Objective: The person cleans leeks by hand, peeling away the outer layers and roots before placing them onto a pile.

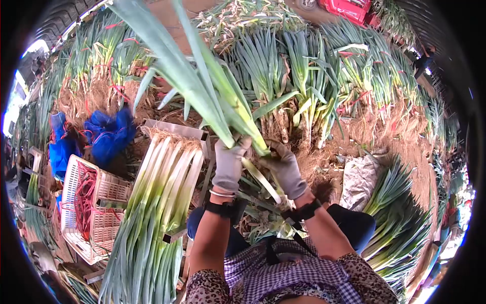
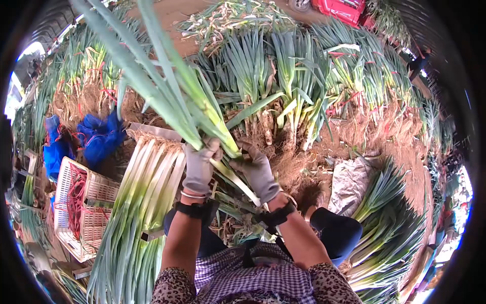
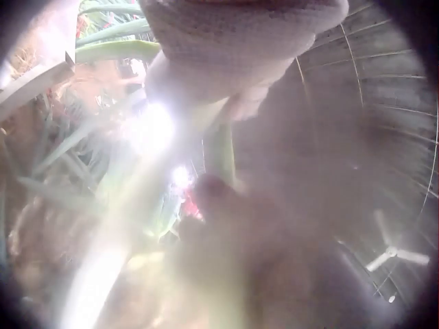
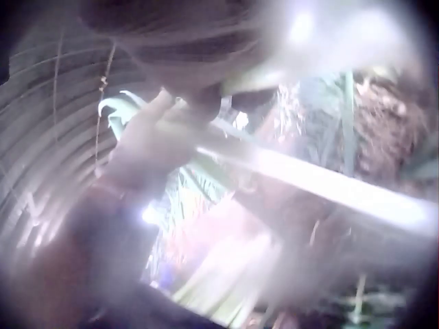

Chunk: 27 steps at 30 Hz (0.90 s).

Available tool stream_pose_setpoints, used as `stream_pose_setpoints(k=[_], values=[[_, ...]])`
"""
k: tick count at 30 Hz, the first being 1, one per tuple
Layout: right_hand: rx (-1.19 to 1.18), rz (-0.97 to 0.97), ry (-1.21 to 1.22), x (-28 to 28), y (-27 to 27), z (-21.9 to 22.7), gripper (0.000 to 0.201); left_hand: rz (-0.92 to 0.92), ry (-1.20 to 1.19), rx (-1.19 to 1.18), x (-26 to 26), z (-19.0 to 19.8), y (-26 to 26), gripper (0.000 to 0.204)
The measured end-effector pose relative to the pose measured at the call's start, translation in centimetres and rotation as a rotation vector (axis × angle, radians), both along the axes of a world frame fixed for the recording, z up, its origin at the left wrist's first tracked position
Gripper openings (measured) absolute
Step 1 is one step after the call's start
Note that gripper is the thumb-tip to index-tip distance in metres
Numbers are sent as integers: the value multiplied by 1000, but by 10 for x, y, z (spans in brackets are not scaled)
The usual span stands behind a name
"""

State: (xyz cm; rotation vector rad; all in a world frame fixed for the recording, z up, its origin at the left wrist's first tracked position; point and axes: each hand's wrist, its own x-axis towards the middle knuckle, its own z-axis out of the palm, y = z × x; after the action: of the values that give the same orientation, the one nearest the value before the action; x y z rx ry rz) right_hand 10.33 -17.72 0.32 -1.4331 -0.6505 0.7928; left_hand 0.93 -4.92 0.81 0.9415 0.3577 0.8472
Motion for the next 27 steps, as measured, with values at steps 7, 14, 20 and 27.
stream_pose_setpoints(k=[7, 14, 20, 27], values=[[-10, 91, -52, -4, -1, 28, 45, -31, 89, -53, 5, 3, 4, 14], [-82, -108, -224, -12, -2, 17, 27, 120, 121, -23, 8, 1, -4, 15], [-242, -125, -375, -9, -38, 12, 25, 128, 240, -36, 11, -11, -9, 19], [-927, 23, -512, 6, -157, -63, 29, 322, 294, -8, -1, -12, 27, 25]])
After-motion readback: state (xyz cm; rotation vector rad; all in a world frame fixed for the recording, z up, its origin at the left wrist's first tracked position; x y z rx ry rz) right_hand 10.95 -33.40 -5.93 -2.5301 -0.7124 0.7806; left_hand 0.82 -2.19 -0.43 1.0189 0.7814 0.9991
